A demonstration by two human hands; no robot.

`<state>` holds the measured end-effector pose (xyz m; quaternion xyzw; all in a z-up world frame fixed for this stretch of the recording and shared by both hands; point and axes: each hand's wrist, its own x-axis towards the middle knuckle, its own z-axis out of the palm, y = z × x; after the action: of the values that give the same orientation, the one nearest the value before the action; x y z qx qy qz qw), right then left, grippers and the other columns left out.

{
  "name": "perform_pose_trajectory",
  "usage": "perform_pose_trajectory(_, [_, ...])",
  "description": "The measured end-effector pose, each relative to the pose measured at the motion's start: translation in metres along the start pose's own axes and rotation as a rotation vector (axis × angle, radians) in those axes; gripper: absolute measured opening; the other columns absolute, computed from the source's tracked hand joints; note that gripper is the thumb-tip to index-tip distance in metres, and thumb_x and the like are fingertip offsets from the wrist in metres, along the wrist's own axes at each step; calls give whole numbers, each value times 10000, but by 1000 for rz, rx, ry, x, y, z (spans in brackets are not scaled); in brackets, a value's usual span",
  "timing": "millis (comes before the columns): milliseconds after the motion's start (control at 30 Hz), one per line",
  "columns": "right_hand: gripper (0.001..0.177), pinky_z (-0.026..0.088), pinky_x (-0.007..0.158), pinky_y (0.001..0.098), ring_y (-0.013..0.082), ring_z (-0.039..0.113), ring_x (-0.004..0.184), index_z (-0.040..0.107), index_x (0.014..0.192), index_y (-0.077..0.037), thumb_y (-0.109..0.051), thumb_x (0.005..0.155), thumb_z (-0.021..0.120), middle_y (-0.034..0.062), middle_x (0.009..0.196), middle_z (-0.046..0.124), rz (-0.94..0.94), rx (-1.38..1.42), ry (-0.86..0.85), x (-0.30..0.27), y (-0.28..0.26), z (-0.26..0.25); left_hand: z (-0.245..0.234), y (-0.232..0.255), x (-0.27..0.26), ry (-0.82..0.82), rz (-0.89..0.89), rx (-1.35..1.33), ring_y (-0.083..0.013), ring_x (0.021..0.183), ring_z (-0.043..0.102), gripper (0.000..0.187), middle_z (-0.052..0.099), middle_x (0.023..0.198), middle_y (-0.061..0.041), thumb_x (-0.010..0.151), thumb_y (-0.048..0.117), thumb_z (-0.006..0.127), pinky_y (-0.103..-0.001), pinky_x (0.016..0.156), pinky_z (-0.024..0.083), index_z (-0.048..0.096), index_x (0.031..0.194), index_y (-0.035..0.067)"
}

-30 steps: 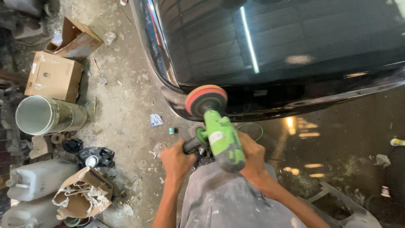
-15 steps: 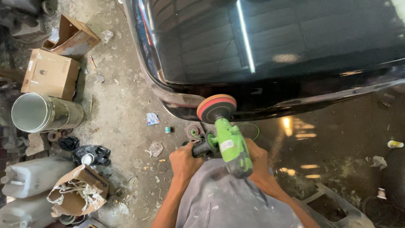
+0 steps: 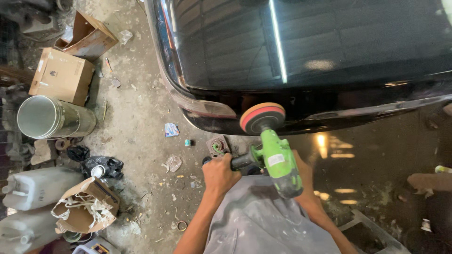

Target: The person polishes the rear panel of a black car using a power polisher, moving the rotating pad across the metal and chrome surfaces.

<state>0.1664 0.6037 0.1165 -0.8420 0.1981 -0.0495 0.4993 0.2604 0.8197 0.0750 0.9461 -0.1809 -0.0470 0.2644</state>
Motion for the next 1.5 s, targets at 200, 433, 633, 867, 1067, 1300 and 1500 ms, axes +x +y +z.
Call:
perform_pose_trajectory(200, [520,572,757,317,144,723,879,641,1267,-87,-72,774,805,89,979,785,16,148,-84,-8,-23,7,-23,-9,-2,63,-25,36,-377,650,686,239,700,678,-148,550,202,737,-503,595,522,692,758,94])
perform_pose_trajectory(433, [469,594,797,331,224,752,930,645,1264,-70,-148,839,828,122,1071,758,-457,-337,275,8,-6,-7,-23,39,18,-14,33,-4,-369,602,679,229,678,642,-151,648,270,773,-500,571,520,669,731,83])
perform_pose_trajectory(633, [475,600,751,348,266,766,867,656,1274,-63,-138,820,775,124,1022,770,-297,-37,118,6,-42,-2,-39,17,16,18,-35,16,-391,598,674,196,674,628,-183,634,253,755,-512,570,513,691,724,91])
perform_pose_trajectory(867, [375,579,697,382,360,753,869,643,1088,-75,-170,777,831,162,895,746,-74,-94,41,9,-50,12,-56,-2,8,26,-121,65,-407,597,666,185,664,624,-202,632,252,738,-511,601,520,722,731,96])
perform_pose_trajectory(1067, [550,572,683,375,329,764,837,622,1195,-79,-160,701,849,148,900,756,-174,9,129,10,-50,-28,-42,40,24,-13,-41,10,-425,606,664,214,666,622,-210,601,245,745,-531,586,509,717,740,84])
perform_pose_trajectory(1300, [476,570,671,380,350,748,841,594,1113,-78,-182,724,848,148,860,745,-146,-29,29,10,-31,-12,-53,25,11,-8,-124,25,-421,616,672,184,667,628,-213,613,228,728,-526,614,525,727,742,96])
perform_pose_trajectory(1500, [425,575,665,381,363,741,842,569,1036,-80,-207,746,851,148,832,734,-63,-95,-14,15,-26,4,-58,13,13,-18,-127,56,-425,628,665,184,664,634,-220,605,223,732,-517,629,524,725,723,82])
